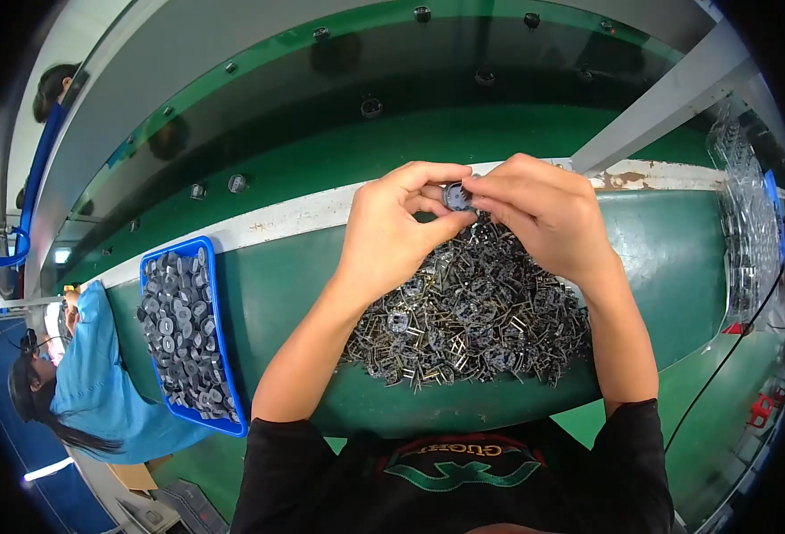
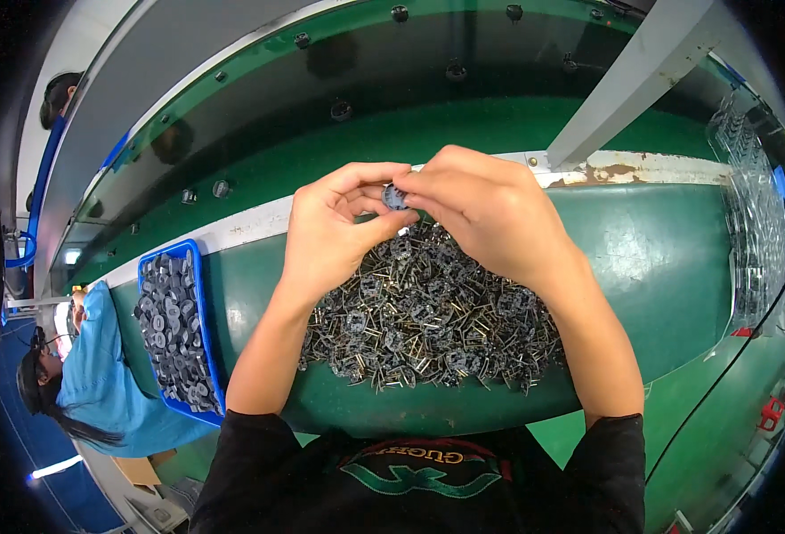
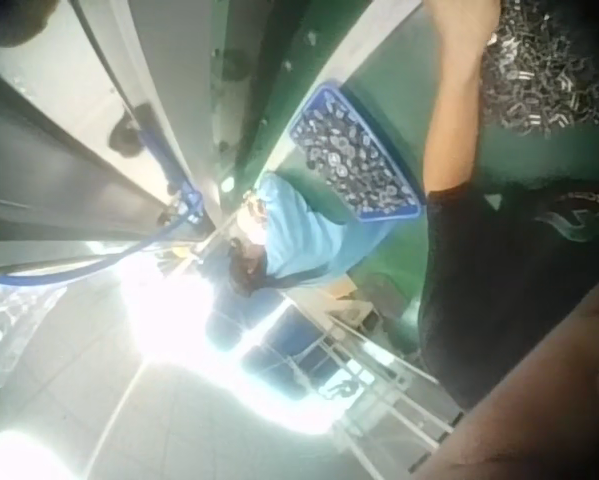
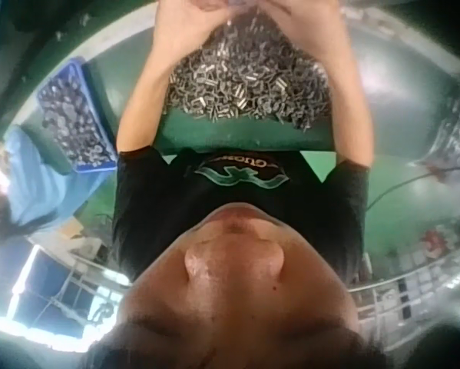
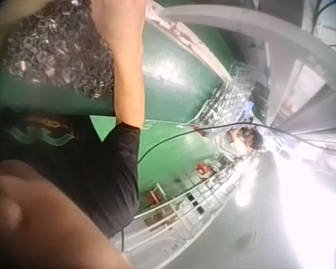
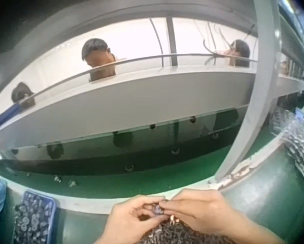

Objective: The person inserts metal pins and clips into grey plastic housings by hand, one by one, at a factory assembly line.

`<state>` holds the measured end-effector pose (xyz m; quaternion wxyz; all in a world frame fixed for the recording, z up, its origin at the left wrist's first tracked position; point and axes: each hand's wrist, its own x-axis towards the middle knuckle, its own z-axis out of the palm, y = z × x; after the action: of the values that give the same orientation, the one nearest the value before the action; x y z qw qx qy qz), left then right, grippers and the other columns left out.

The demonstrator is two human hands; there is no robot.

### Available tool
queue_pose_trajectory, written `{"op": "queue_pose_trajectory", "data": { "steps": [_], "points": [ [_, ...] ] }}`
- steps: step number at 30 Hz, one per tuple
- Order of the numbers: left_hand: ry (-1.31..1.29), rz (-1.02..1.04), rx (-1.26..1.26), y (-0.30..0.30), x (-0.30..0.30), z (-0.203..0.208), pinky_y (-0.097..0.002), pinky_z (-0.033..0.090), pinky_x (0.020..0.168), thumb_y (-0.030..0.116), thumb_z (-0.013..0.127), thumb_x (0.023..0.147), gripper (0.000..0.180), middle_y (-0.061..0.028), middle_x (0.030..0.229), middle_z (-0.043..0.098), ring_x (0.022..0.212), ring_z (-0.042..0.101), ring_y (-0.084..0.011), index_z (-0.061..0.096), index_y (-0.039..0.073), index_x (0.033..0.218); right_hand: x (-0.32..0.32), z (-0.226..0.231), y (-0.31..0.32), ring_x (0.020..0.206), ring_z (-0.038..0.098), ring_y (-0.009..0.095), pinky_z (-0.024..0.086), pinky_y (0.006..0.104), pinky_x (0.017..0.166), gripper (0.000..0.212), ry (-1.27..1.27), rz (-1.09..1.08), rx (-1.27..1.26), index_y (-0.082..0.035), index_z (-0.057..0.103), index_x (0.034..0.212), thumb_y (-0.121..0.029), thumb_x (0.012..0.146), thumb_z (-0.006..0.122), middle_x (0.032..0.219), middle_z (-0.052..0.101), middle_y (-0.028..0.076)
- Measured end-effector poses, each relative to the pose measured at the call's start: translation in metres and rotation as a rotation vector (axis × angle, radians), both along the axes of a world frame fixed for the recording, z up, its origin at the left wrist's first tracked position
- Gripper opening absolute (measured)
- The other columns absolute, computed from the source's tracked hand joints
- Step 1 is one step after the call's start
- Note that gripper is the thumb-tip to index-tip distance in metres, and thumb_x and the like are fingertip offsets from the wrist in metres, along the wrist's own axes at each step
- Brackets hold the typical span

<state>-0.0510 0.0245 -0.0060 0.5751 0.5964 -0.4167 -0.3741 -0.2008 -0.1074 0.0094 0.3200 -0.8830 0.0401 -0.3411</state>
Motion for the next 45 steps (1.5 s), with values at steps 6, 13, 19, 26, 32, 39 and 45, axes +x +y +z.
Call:
{"op": "queue_pose_trajectory", "data": {
  "steps": [6,13,19,26,32,39,45],
  "points": [
    [-0.117,0.048,-0.051,0.0,-0.006,0.001,-0.0287,0.06,0.084,-0.016,0.07,0.078,0.043,-0.0149,0.114,0.069,0.098,0.07,-0.0191,0.063,-0.008,0.119,0.002,0.001,0.009,0.071,0.066,0.021,0.054,0.0306,0.059,0.018,-0.06,-0.077,-0.07,-0.001,0.071,0.093,0.004,0.076,0.074,0.087,0.063,0.006],
    [-0.023,-0.01,-0.022,0.001,-0.007,0.008,-0.0311,0.061,0.085,-0.017,0.071,0.077,0.046,-0.0169,0.114,0.068,0.1,0.07,-0.0202,0.061,-0.01,0.121,0.0,0.0,0.013,0.073,0.062,0.024,0.052,0.0344,0.059,0.022,-0.03,-0.076,-0.157,-0.002,0.067,0.089,0.002,0.068,0.07,0.085,0.059,0.006],
    [0.287,-0.068,-0.034,-0.002,-0.001,0.012,-0.0313,0.059,0.09,-0.017,0.07,0.079,0.046,-0.019,0.115,0.068,0.099,0.07,-0.0203,0.059,-0.011,0.123,0.005,-0.01,0.014,0.08,0.063,0.026,0.053,0.0358,0.066,0.022,-0.044,-0.138,-0.132,-0.001,0.068,0.092,0.003,0.071,0.068,0.088,0.059,0.008],
    [-0.019,0.154,0.143,-0.016,0.038,-0.02,-0.0276,0.054,0.079,-0.001,0.07,0.085,0.025,-0.0141,0.1,0.075,0.09,0.069,-0.015,0.071,-0.005,0.11,-0.002,-0.02,-0.017,0.084,0.064,0.03,0.052,0.0368,0.076,0.024,0.248,-0.03,0.099,-0.001,0.072,0.106,0.004,0.086,0.06,0.094,0.065,0.012],
    [-0.693,0.421,0.232,-0.041,0.132,-0.055,-0.0276,0.052,0.078,0.011,0.072,0.085,0.024,-0.0094,0.088,0.076,0.082,0.07,-0.0161,0.076,0.001,0.106,0.002,-0.039,-0.009,0.099,0.061,0.033,0.05,0.042,0.09,0.019,0.414,0.074,-0.049,-0.005,0.074,0.1,-0.003,0.083,0.066,0.096,0.063,0.01],
    [-0.756,0.383,0.268,-0.049,0.142,-0.055,-0.029,0.051,0.079,0.017,0.071,0.086,0.028,-0.0101,0.096,0.076,0.087,0.07,-0.0191,0.075,0.003,0.111,0.005,-0.03,-0.01,0.091,0.061,0.031,0.051,0.0407,0.086,0.017,0.445,0.065,0.128,-0.005,0.074,0.098,-0.003,0.083,0.068,0.097,0.061,0.01],
    [-1.134,0.447,0.403,0.02,0.175,-0.04,-0.042,0.046,0.1,0.015,0.07,0.082,0.039,-0.0202,0.127,0.064,0.111,0.062,-0.0342,0.07,0.008,0.121,-0.005,-0.023,-0.021,0.087,0.06,0.031,0.048,0.0388,0.077,0.019,0.335,0.094,0.146,-0.001,0.072,0.096,0.008,0.085,0.059,0.091,0.057,0.012]
  ]
}}
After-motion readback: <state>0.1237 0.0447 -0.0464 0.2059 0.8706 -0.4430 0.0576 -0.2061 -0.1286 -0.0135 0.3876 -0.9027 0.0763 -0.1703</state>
